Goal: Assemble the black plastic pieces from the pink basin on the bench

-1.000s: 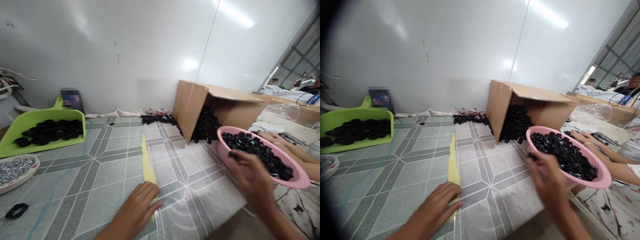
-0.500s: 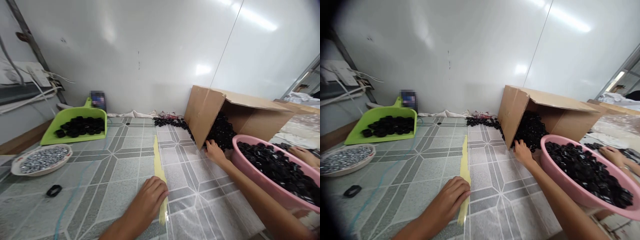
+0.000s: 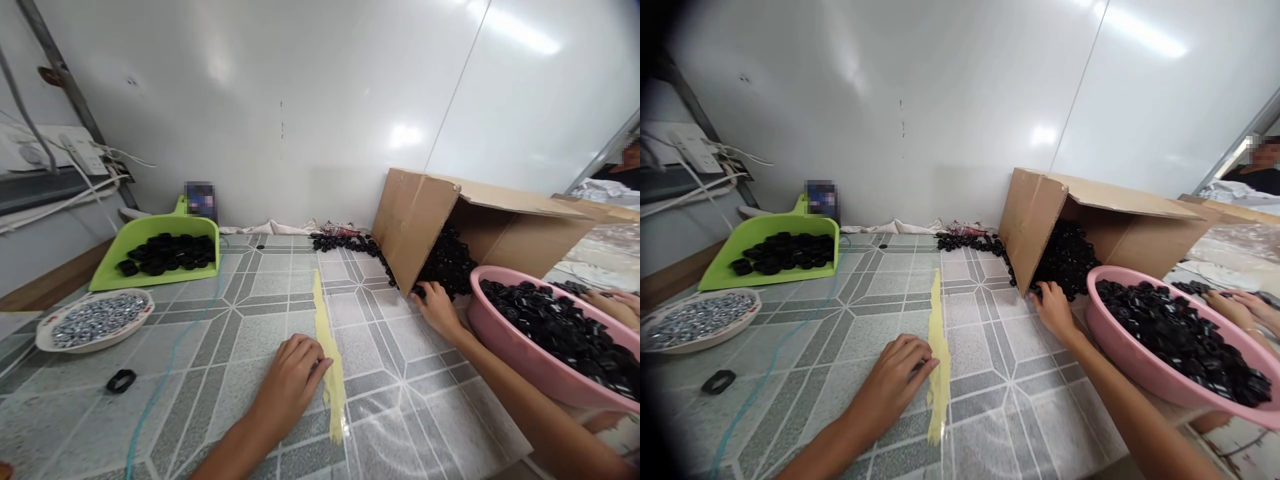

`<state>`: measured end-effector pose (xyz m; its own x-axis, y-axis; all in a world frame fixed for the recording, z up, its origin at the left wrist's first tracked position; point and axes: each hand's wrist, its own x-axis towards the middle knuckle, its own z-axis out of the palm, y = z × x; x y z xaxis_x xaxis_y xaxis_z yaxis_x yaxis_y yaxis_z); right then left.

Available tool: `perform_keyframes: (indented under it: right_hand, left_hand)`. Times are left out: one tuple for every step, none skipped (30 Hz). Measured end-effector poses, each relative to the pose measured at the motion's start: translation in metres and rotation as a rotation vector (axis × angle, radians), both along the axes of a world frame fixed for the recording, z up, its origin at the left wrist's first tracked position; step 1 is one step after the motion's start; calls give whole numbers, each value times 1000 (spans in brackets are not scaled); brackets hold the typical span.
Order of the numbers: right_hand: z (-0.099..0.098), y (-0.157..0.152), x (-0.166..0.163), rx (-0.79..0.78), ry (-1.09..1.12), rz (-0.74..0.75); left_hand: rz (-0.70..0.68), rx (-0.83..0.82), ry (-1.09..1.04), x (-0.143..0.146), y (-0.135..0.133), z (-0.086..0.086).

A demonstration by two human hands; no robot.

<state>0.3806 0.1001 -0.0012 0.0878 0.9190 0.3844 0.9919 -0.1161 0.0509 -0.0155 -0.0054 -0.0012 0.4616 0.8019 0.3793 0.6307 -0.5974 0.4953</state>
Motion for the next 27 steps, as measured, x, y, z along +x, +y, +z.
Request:
perform_keyframes:
  right_hand:
    - [-3, 3, 0, -1, 3, -20]
    - [-5, 8, 0, -2, 6, -48]
    - [-7, 16, 0, -7, 12, -80]
    - [-9, 25, 0, -21, 19, -110]
    - [-10, 35, 1, -44, 28, -132]
    - [-10, 46, 1, -74, 37, -145]
    - [-10, 58, 1, -106, 45, -148]
    - [-9, 69, 1, -135, 50, -142]
    - [-7, 79, 2, -157, 52, -129]
    - [-5, 88, 3, -171, 52, -114]
    - [-3, 96, 5, -177, 48, -99]
    - [-1, 101, 6, -177, 43, -87]
    - [0, 103, 8, -173, 35, -76]
    - [2, 103, 9, -167, 25, -66]
    - [3, 101, 10, -159, 13, -55]
    - [3, 96, 11, -149, 0, -41]
    - [4, 89, 11, -137, -14, -26]
    - [4, 80, 10, -123, -28, -9]
    - [5, 69, 8, -108, -41, 10]
    - [5, 56, 6, -94, -54, 32]
    - [5, 43, 2, -81, -64, 58]
    - [5, 28, -1, -71, -71, 88]
    - [5, 12, -6, -65, -77, 122]
    - [4, -3, -11, -61, -80, 157]
    - [4, -19, -17, -61, -85, 189]
    - [4, -35, -24, -62, -86, 222]
    - [4, -50, -33, -62, -80, 260]
  left_hand:
    - [-5, 7, 10, 0, 0, 0]
    - [-11, 14, 19, 0, 0, -1]
    - [-18, 18, 27, 0, -1, -1]
    - [-25, 20, 34, 1, -1, -1]
    - [-31, 17, 39, 1, -1, 0]
    - [-32, 11, 43, 1, -1, 0]
    - [-31, 1, 45, 1, -1, 0]
    - [-26, -14, 46, 1, -1, 1]
    - [-20, -31, 45, 1, 0, 1]
    - [-12, -49, 42, 1, 1, 1]
    - [-7, -65, 38, 1, 2, 0]
    - [-5, -80, 33, 2, 3, 0]
    - [-4, -94, 29, 2, 3, -1]
    - [-4, -104, 24, 2, 4, -2]
    - [-8, -112, 19, 1, 4, -2]
    - [-11, -116, 13, 1, 5, -3]
    - [-15, -118, 7, 0, 5, -4]
    - [-18, -115, 1, 0, 5, -4]
    - [-22, -112, -3, 0, 5, -5]
    - [-23, -110, -2, -1, 5, -5]
    - [-23, -108, 1, -1, 5, -5]
    - [-21, -107, 7, 0, 5, -5]
    - [-20, -105, 14, 0, 5, -5]
    - [-18, -101, 21, 0, 5, -5]
    - [-15, -95, 25, 0, 5, -4]
    - [-12, -89, 26, 1, 4, -4]
    - [-10, -85, 23, 1, 4, -4]
